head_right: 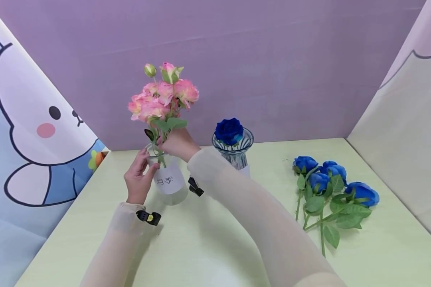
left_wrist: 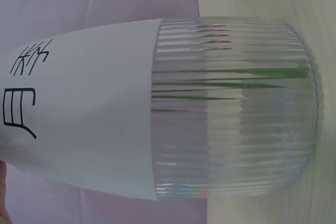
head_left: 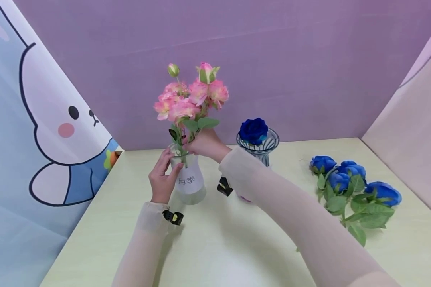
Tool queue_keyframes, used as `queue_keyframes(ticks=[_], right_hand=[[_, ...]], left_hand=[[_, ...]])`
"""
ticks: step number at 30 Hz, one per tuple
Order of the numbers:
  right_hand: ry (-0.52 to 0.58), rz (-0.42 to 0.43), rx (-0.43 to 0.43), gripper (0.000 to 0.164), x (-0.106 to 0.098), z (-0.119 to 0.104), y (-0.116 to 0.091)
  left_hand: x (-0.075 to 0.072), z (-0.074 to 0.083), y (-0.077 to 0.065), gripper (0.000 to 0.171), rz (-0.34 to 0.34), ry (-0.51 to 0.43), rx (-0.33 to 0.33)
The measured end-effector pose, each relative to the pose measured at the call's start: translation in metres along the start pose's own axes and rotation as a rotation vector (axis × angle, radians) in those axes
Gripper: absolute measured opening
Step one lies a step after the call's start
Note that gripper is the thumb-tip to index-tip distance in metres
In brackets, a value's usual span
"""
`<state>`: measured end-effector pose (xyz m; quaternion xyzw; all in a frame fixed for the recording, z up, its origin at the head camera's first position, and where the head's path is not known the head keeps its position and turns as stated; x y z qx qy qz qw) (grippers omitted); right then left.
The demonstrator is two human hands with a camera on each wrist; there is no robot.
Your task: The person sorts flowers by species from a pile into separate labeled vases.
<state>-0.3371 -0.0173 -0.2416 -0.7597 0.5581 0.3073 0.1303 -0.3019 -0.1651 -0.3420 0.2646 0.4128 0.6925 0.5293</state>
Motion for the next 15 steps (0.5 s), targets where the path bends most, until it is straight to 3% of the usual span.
queue_keyframes(ticks=[8, 13, 15], right_hand=[[0.012, -0.027, 0.016, 0.008, 0.006, 0.0, -0.003], [0.143, -0.163, 0.08, 0.019, 0.018, 0.008, -0.007], [0.189, -0.172, 0.103, 0.023, 0.021, 0.013, -0.007]], left_hand=[[0.002, 0.005, 0.005, 0.029, -0.025, -0.001, 0.009], [0.001, 0.005, 0.003, 0.027, -0.017, 0.001, 0.011], [0.001, 0.004, 0.002, 0.028, -0.015, 0.003, 0.008]])
Point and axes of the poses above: each hand's wrist, its own y-axis towards the middle knuckle, its own x-axis out of the palm, z = x × y, the point moved 5 cm from there along y, towards the middle knuckle, and after that the axes turned 7 degrees about -y, right-handed, at the moved point
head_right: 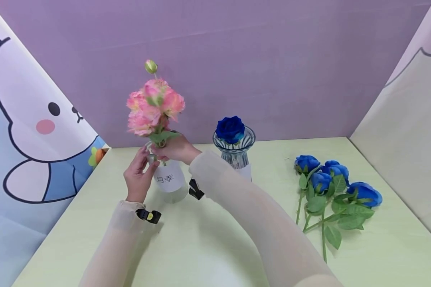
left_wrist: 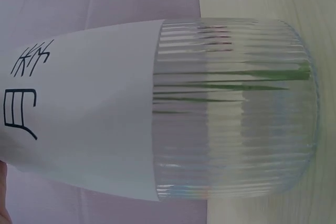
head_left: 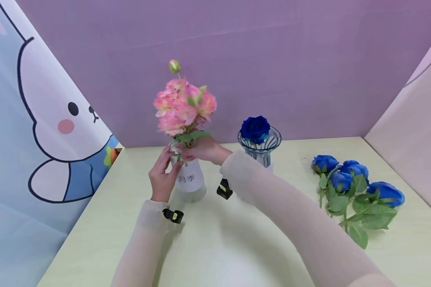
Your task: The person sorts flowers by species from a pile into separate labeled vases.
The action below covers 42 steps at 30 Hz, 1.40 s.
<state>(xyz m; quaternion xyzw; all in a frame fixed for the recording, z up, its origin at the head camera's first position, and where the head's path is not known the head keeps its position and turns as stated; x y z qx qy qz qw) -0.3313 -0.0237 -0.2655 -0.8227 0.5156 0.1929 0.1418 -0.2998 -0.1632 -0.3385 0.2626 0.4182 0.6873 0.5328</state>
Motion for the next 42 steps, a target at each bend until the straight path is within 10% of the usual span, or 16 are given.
queue_keyframes(ticks=[10, 27, 36, 42], right_hand=[[0.169, 0.176, -0.099, 0.022, 0.001, 0.017, 0.004], [-0.234, 0.458, -0.241, 0.015, 0.006, 0.008, -0.012], [-0.072, 0.488, -0.059, 0.025, 0.008, 0.025, -0.021], [0.008, 0.312, 0.086, 0.034, 0.014, 0.047, -0.028]], left_hand=[[-0.001, -0.002, 0.0, 0.026, -0.002, -0.005, -0.013], [-0.002, -0.002, -0.002, 0.03, 0.019, -0.002, 0.0], [-0.001, 0.0, -0.001, 0.032, 0.044, -0.006, -0.019], [-0.001, 0.011, -0.007, 0.028, 0.153, 0.025, 0.075]])
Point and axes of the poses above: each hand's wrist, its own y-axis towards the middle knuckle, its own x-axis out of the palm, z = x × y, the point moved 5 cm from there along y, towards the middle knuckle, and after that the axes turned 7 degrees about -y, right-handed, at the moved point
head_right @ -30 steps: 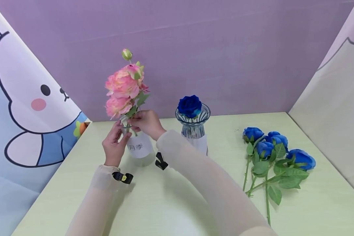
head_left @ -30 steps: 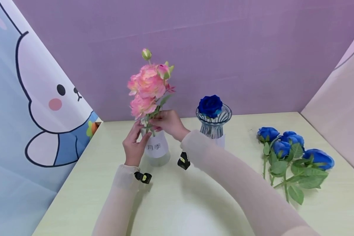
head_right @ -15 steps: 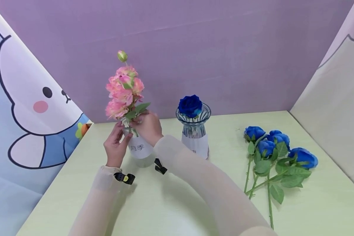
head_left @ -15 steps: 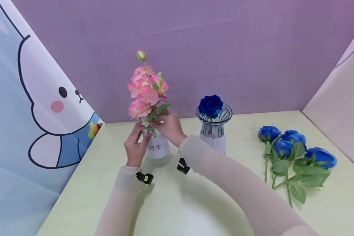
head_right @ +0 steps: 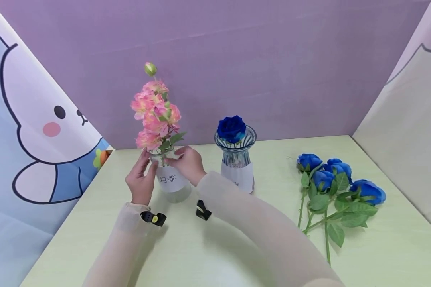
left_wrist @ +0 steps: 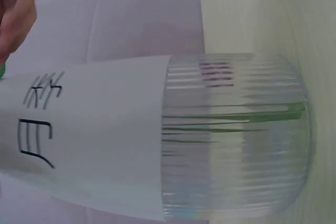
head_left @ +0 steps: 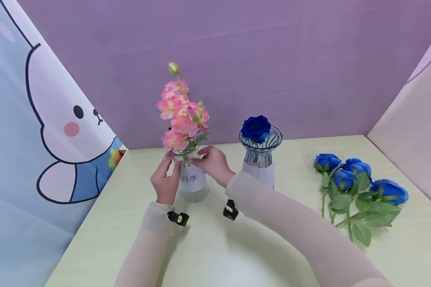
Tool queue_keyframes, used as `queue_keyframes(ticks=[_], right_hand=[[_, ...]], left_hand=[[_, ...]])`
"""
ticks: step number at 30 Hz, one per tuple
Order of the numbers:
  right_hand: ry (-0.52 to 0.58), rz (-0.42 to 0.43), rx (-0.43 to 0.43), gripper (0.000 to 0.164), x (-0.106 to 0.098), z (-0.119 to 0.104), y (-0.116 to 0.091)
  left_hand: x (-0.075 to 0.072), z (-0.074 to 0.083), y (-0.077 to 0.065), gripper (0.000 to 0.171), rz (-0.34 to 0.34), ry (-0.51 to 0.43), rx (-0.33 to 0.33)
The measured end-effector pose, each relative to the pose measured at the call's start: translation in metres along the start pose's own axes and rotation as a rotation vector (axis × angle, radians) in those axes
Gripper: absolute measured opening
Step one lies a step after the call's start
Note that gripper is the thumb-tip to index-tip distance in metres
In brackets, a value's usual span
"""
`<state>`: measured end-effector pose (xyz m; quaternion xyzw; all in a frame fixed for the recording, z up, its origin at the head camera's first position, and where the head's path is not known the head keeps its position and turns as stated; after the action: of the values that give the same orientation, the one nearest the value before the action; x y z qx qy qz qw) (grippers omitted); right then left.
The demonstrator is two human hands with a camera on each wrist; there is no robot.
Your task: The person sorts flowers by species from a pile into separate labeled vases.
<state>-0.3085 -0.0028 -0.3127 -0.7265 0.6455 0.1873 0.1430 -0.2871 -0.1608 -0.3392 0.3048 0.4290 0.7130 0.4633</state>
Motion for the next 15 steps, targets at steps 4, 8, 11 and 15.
queue_keyframes(ticks=[4, 8, 11, 15], right_hand=[[-0.102, -0.162, -0.029, 0.027, -0.002, 0.018, -0.013], [-0.242, -0.27, -0.182, 0.019, -0.011, 0.031, -0.027], [-0.299, -0.373, -0.283, 0.015, -0.02, 0.046, -0.039], [-0.359, -0.484, -0.357, 0.015, -0.038, 0.074, -0.057]], left_hand=[[0.0, 0.015, -0.007, 0.012, 0.073, -0.037, 0.227], [0.009, 0.035, -0.012, 0.017, 0.046, -0.05, 0.479], [0.02, 0.046, -0.013, 0.014, -0.022, -0.028, 0.584], [0.04, 0.05, -0.015, 0.019, -0.203, -0.025, 0.568]])
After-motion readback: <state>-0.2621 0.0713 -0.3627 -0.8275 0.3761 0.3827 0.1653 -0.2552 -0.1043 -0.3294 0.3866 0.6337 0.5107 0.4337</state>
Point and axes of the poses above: each hand's wrist, its own y-axis towards the middle knuckle, its own x-axis out of the palm, z = x × y, the point moved 5 cm from there along y, towards the middle knuckle, and after that the axes turned 7 degrees about -y, right-handed, at the moved point
